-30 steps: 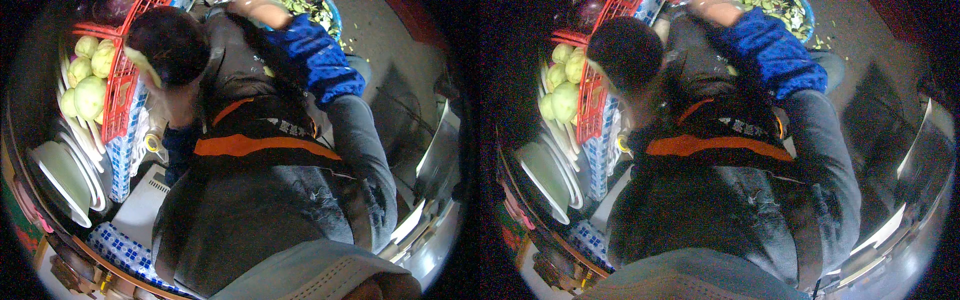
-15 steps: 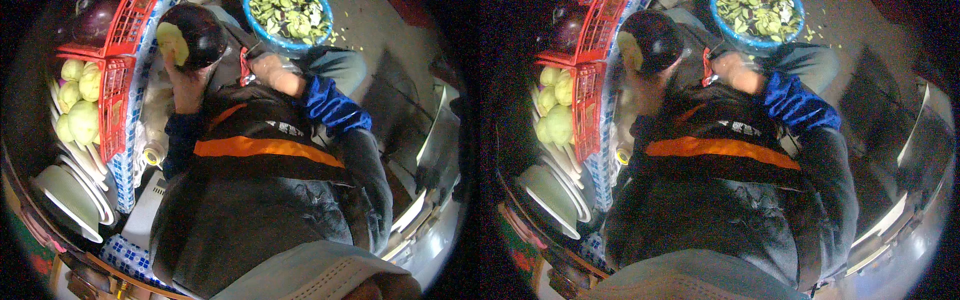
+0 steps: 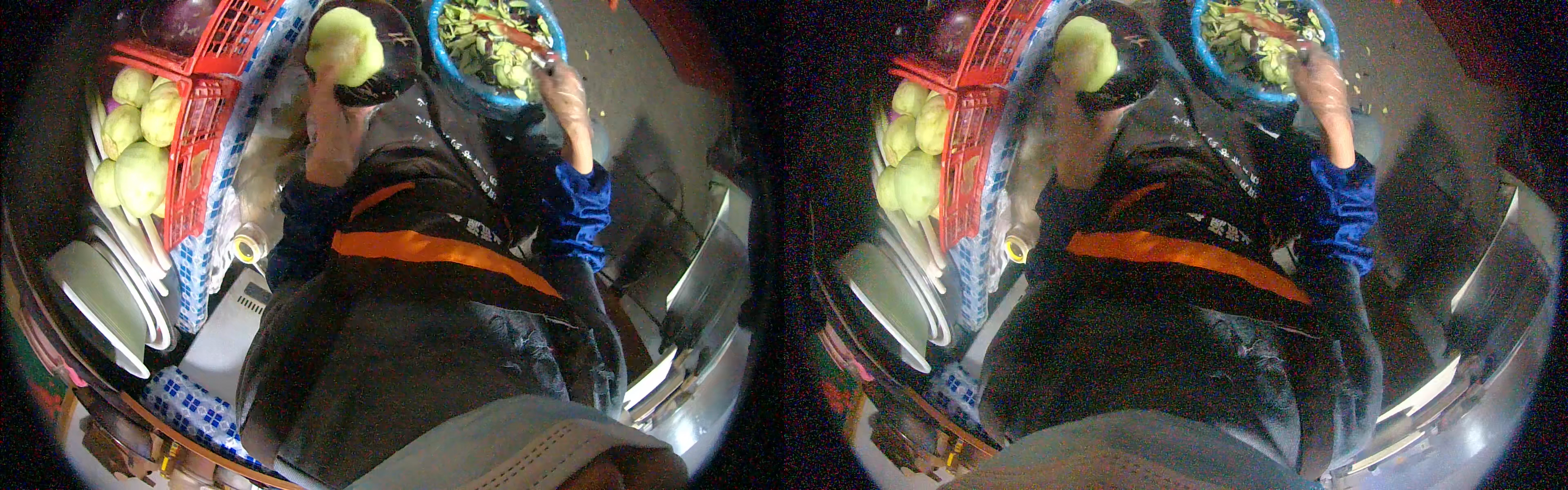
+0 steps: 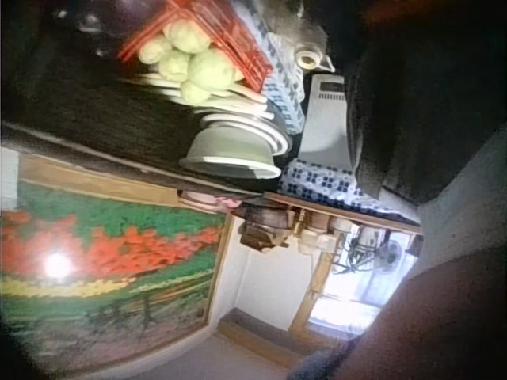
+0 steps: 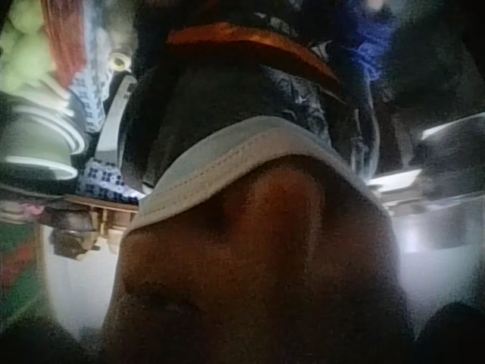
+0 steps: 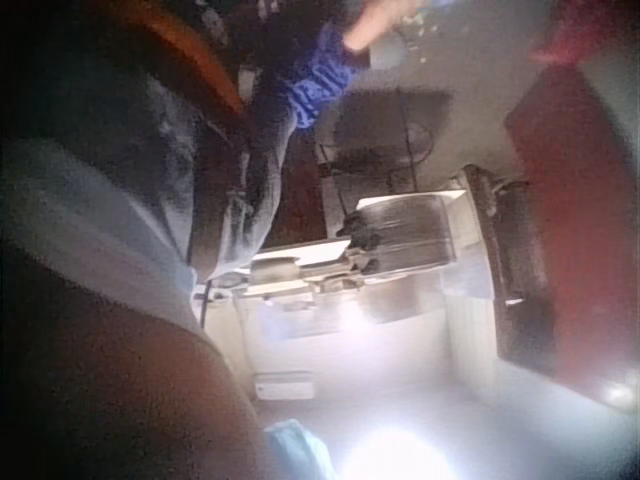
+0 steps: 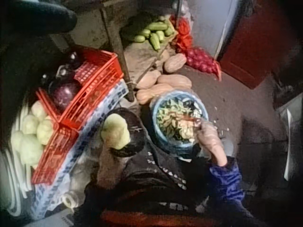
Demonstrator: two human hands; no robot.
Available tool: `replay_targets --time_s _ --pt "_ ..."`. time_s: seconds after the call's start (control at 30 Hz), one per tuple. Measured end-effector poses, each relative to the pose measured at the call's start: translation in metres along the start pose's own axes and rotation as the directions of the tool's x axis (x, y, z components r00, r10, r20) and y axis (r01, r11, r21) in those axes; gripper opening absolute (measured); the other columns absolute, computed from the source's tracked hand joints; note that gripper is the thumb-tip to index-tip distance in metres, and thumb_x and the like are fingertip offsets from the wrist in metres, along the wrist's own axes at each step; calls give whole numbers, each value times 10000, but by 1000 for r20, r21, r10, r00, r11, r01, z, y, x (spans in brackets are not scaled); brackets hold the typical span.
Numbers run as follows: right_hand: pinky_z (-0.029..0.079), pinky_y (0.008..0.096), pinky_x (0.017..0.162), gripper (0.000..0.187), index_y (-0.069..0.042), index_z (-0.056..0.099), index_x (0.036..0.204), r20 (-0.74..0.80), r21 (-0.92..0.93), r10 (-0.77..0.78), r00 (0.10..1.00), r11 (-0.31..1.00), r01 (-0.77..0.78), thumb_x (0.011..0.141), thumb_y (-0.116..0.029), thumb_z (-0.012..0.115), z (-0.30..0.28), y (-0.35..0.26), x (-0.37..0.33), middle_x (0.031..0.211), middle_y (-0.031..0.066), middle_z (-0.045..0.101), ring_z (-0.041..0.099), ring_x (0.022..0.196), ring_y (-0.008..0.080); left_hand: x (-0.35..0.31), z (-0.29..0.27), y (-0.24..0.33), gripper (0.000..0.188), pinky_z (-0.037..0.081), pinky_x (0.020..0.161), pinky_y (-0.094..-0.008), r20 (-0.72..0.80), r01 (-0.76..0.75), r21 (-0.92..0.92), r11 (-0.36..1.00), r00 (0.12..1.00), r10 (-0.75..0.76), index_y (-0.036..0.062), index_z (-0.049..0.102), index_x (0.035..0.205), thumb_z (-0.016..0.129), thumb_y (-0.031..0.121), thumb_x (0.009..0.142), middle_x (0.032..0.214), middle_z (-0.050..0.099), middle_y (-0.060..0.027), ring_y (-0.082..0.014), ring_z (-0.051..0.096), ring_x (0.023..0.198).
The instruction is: The person sits on the floor and peels eggplants using a peeler, placing the peels into a blue bowl. They handle multiple eggplants one by one, rotating them to remove the skin.
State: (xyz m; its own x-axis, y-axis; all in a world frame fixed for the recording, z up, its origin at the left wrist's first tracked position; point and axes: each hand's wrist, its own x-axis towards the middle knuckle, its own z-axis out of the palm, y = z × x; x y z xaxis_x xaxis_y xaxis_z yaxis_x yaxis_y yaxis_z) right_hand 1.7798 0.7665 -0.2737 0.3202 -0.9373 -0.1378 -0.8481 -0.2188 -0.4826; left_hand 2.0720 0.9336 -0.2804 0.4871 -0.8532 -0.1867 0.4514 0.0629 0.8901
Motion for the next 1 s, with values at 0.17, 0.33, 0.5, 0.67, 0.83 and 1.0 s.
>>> replay_targets --time_s 0.17,0.33,0.5,0.67,0.83,1.0 --pt "488 300 805 334 -51 663 1145 -29 511 -70 997 857 75 923 -294 611 22 -40 4 1015 67 708 634 887 139 -5 -12 5 635 484 966 -456 -58 197 -275 941 974 -221 156 358 1414 644 289 864 1308 516 -97 -266 534 1186" --pt "474 324 833 368 -34 620 1189 4 532 -320 947 803 269 930 -297 626 71 -112 1 993 88 673 608 898 163 -17 -21 12 751 468 980 -385 -268 266 21 964 930 -251 123 312 1434 716 257 814 1304 511 -114 -229 521 1185" --pt "475 260 786 277 -55 639 1148 -121 700 -103 987 697 158 969 -251 559 52 -123 -11 961 64 666 593 885 115 0 -16 4 865 463 969 -366 -56 -23 201 979 998 35 4 310 1399 820 146 714 1259 540 -127 -217 553 1124" --pt "456 266 488 278 -22 620 1013 -176 969 227 958 214 128 970 -288 551 17 -121 -26 762 84 637 573 544 142 8 -10 11 801 466 948 -341 -12 -187 551 813 973 231 -32 343 1379 800 155 748 1236 544 -142 -207 547 1099" --pt "483 260 509 164 -40 553 1017 118 988 53 992 -106 -112 970 -197 559 39 -138 -44 789 94 609 544 554 134 7 3 14 731 476 921 -331 -21 -183 536 824 973 230 -23 390 1355 785 157 767 1204 557 -133 -199 561 1057" --pt "551 299 596 86 -50 517 999 5 993 -72 997 -118 -14 958 -116 553 56 -151 -57 787 74 544 450 536 97 3 2 16 654 483 900 -328 -19 -202 544 814 967 252 5 422 1330 763 157 792 1161 581 -119 -200 578 1010"
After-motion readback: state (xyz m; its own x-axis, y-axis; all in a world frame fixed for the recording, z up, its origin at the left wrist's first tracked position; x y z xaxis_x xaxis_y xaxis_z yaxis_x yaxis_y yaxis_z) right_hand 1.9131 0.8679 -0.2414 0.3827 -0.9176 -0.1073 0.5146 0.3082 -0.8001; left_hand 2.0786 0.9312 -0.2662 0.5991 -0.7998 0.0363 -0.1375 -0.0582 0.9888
